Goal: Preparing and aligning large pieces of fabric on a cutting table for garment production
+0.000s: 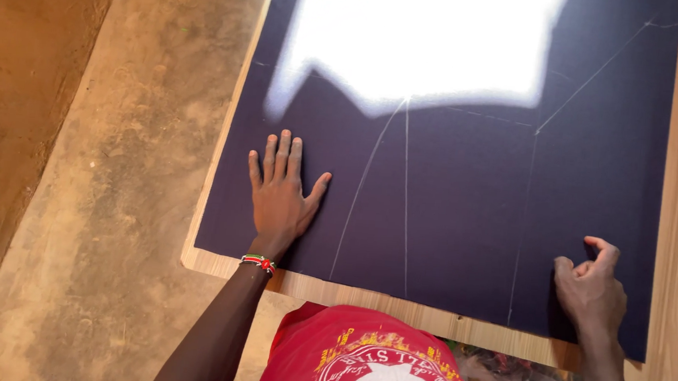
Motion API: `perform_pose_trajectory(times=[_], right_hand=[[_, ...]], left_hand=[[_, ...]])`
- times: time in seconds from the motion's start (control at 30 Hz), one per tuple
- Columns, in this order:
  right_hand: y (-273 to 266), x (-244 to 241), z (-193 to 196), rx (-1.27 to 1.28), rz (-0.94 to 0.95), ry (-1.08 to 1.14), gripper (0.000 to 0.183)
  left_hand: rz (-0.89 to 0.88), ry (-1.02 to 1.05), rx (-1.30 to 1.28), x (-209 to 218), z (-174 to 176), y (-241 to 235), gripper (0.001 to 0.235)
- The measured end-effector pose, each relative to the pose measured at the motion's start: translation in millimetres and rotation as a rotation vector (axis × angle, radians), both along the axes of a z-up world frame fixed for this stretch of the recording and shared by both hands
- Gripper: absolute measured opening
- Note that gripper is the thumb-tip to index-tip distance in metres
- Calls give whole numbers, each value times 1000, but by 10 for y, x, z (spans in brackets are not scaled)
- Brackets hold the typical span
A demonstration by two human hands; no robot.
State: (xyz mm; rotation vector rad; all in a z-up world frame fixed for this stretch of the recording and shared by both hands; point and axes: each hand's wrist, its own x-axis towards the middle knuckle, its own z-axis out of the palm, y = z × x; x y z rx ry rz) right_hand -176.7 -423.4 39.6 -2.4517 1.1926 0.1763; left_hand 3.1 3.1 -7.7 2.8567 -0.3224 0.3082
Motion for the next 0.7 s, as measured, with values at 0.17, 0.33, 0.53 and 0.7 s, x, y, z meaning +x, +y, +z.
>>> perform_pose_trajectory(times=[0.17, 0.33, 0.53, 0.7], right_hand=[[-139, -13, -141, -26, 21, 26, 54], [-46, -124, -107, -83, 83, -127, 48], [281, -464, -196, -485, 217, -453, 51], [550, -865, -188, -457, -56, -334, 59]], left_hand=[[-6, -39, -7, 7, 23, -15, 75], [-41, -71, 33, 16, 55, -15, 73], [-101, -64, 34, 10, 110, -21, 72], [-206, -131, 4, -8, -4, 10, 72]])
